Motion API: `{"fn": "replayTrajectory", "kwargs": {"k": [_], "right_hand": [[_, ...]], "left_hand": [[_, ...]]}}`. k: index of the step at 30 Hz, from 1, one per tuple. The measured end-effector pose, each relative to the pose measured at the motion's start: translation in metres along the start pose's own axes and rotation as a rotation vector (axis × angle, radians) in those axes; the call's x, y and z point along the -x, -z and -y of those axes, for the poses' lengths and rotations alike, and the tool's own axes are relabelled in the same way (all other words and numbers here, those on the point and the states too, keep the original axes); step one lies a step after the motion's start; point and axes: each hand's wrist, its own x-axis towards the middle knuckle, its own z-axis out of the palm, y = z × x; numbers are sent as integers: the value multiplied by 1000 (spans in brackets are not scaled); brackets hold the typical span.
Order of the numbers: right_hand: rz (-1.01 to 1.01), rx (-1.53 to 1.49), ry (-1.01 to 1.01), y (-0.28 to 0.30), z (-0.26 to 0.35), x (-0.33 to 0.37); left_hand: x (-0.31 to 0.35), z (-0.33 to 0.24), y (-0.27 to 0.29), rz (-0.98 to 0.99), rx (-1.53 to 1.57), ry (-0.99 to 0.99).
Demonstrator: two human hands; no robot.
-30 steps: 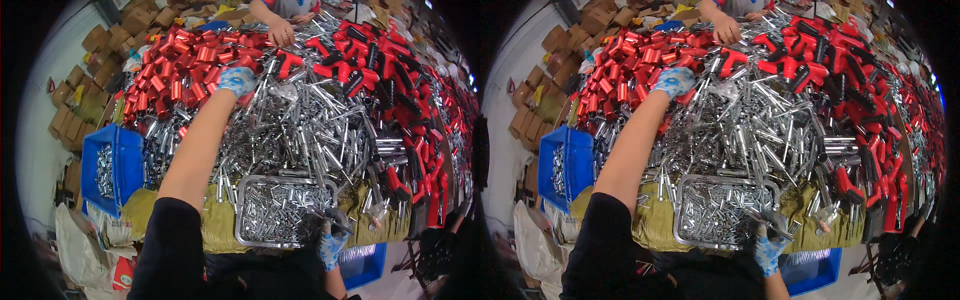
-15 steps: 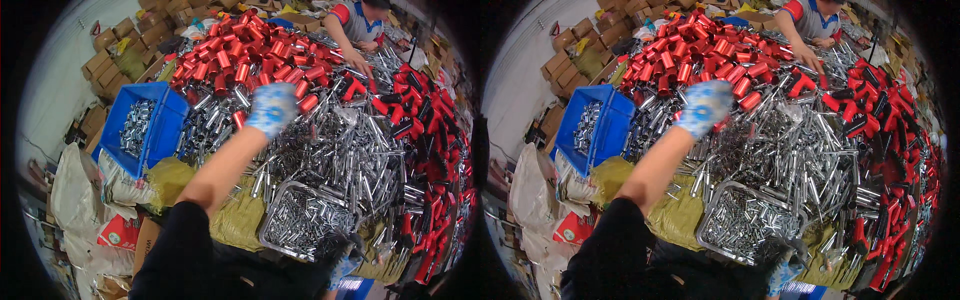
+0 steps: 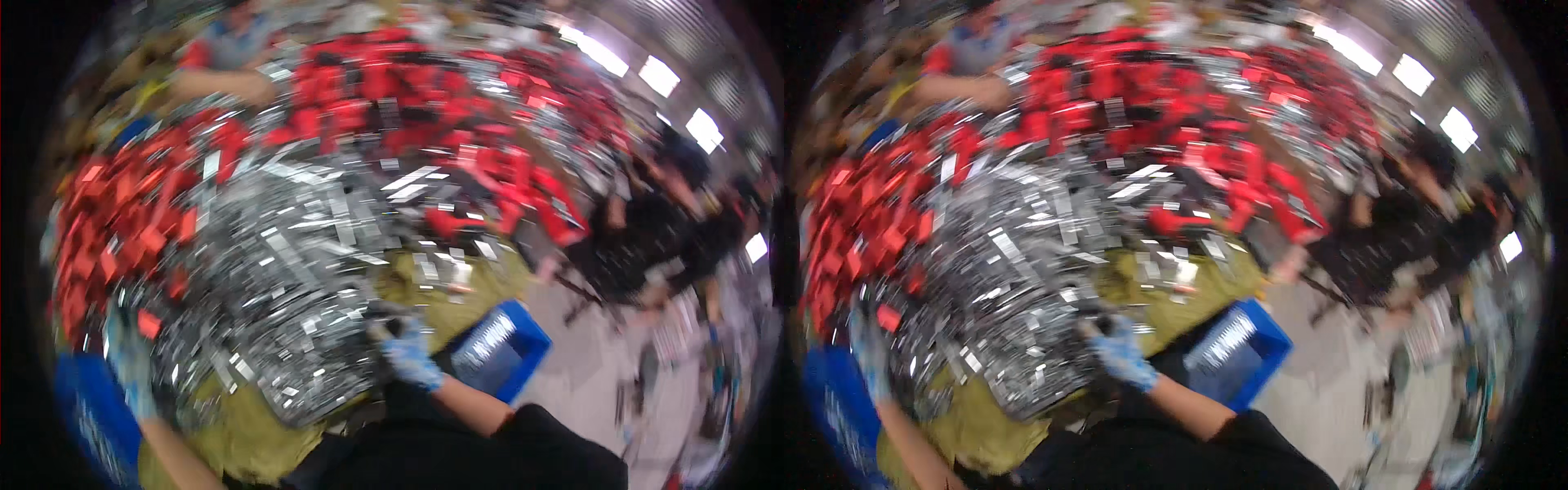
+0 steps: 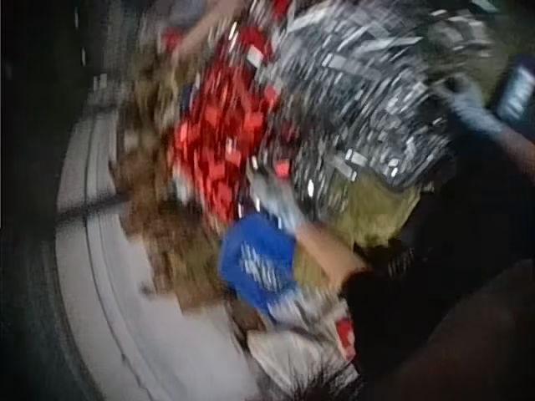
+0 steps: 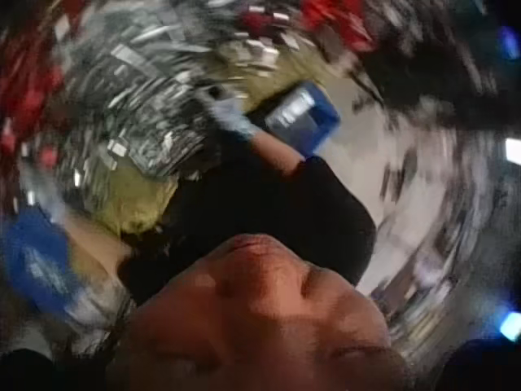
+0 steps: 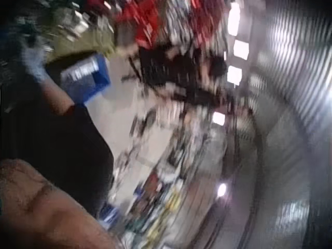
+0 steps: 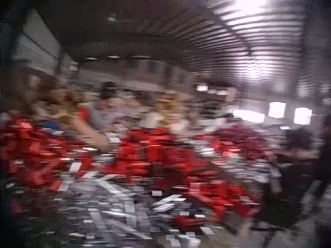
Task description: The person assembles tools by inserting metal pins and small components into metal shafts, attaching plastic handles onto the shafts, and placing the assembled tools into a bin.
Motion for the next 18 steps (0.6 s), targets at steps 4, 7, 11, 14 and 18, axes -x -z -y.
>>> {"fn": "replayTrajectory", "kwargs": {"k": [4, 7, 11, 14, 18], "right_hand": [[153, -303, 35, 14, 23, 9], [158, -418, 112, 6, 15, 20], [185, -371, 81, 16, 31, 28], [151, -304, 74, 18, 40, 37], [127, -271, 289, 9, 37, 44]], "left_hand": [[62, -181, -3, 668, -171, -111], [107, -209, -42, 833, 648, 104], [127, -247, -42, 779, 60, -214], [137, -244, -55, 715, 65, -218], [143, -247, -57, 787, -177, -191]]}}
